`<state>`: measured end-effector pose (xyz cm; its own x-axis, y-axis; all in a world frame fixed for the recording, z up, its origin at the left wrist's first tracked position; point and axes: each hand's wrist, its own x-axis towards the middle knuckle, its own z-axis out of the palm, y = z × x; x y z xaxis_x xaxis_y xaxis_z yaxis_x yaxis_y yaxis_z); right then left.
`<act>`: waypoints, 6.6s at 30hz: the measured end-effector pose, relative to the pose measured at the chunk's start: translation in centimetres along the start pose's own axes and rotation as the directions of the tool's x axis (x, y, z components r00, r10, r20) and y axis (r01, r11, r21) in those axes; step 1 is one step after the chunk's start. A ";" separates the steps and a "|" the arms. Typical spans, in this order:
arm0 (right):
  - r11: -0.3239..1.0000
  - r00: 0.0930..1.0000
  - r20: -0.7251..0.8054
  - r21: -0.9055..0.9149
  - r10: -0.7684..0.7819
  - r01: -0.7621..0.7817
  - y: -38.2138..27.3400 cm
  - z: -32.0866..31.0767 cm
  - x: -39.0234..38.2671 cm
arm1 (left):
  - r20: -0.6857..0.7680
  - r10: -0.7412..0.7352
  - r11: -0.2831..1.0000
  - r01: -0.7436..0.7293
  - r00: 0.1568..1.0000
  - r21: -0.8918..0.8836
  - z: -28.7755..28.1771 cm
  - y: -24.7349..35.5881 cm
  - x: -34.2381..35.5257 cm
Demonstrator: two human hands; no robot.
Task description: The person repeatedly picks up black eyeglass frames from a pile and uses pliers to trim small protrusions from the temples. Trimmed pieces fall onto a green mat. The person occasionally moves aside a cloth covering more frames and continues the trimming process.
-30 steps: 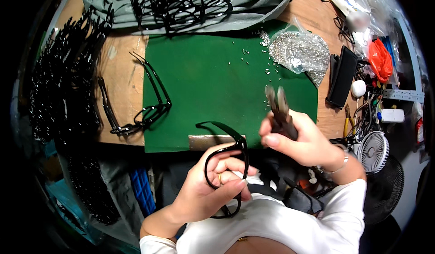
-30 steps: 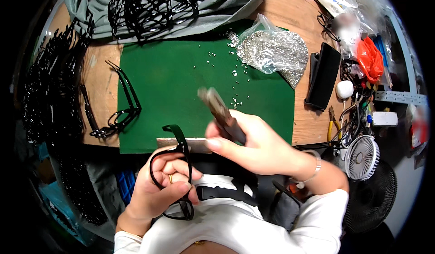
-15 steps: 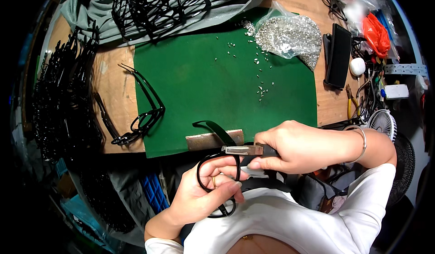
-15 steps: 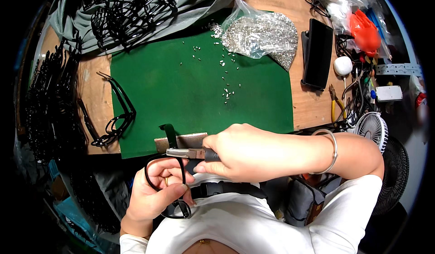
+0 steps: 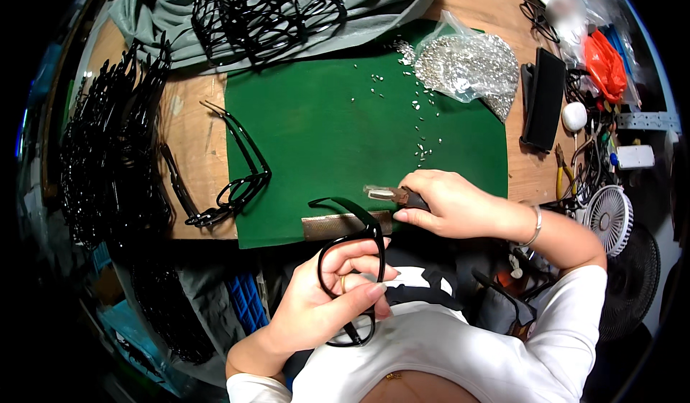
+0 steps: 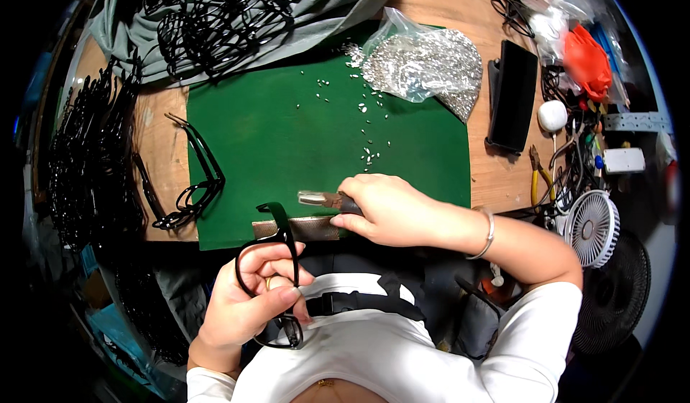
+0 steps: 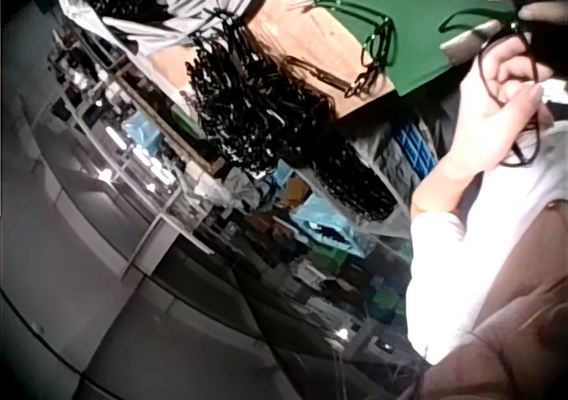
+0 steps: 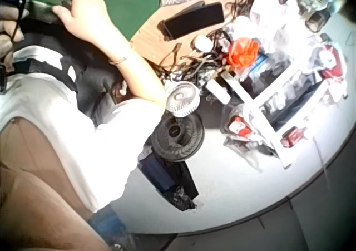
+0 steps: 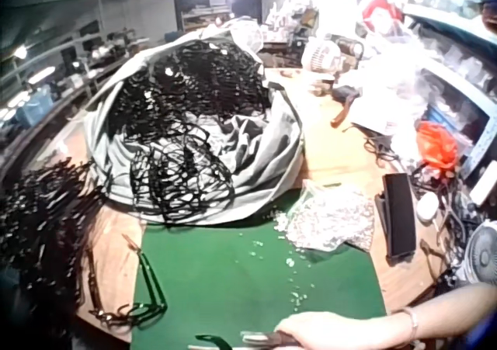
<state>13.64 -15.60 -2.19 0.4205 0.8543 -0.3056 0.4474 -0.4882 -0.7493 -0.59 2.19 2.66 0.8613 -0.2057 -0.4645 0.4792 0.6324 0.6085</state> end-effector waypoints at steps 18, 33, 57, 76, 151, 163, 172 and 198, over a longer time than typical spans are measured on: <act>0.952 0.993 -0.025 0.290 0.112 -0.100 -1.4 -1.3 0.6 | 0.078 0.574 -0.476 0.255 0.815 0.842 -12.5 5.2 1.8; 0.974 0.972 -0.147 0.162 0.184 -0.160 0.6 -1.8 -3.3 | 0.414 0.808 -0.453 -0.008 0.419 0.892 -7.0 11.7 17.0; 0.973 0.888 -0.459 -0.205 0.005 -0.111 2.2 -1.7 0.8 | 0.020 0.593 0.716 -0.538 0.805 0.446 0.7 -1.7 2.9; 0.421 0.967 0.038 0.895 0.254 -0.146 -4.9 -0.3 -1.6 | 0.010 0.696 0.522 -0.516 0.718 0.679 1.4 -3.8 4.2; 0.090 0.945 0.028 0.994 0.326 -0.061 -4.3 2.3 0.4 | -0.082 0.417 0.847 -0.353 0.905 0.397 1.2 -5.7 3.0; -0.055 0.961 0.189 0.982 0.201 -0.181 -4.6 1.5 -0.5 | 0.035 0.130 0.991 -0.131 0.991 0.003 1.2 -1.8 0.8; 0.336 0.958 -0.025 0.939 0.286 -0.076 -5.6 0.7 -0.4 | 0.002 0.204 0.972 -0.203 0.979 0.118 1.3 -2.6 0.8; 0.864 0.800 0.588 0.337 0.117 -0.375 -6.1 -4.3 -1.5 | 0.065 -0.044 0.999 0.042 0.997 0.030 -0.6 -0.9 -1.0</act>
<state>13.67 -14.62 5.39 -0.0755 0.7313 -0.6779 -0.0375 -0.6814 -0.7309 -1.98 2.31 2.18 0.8487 -0.2817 -0.4477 0.5198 0.6007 0.6074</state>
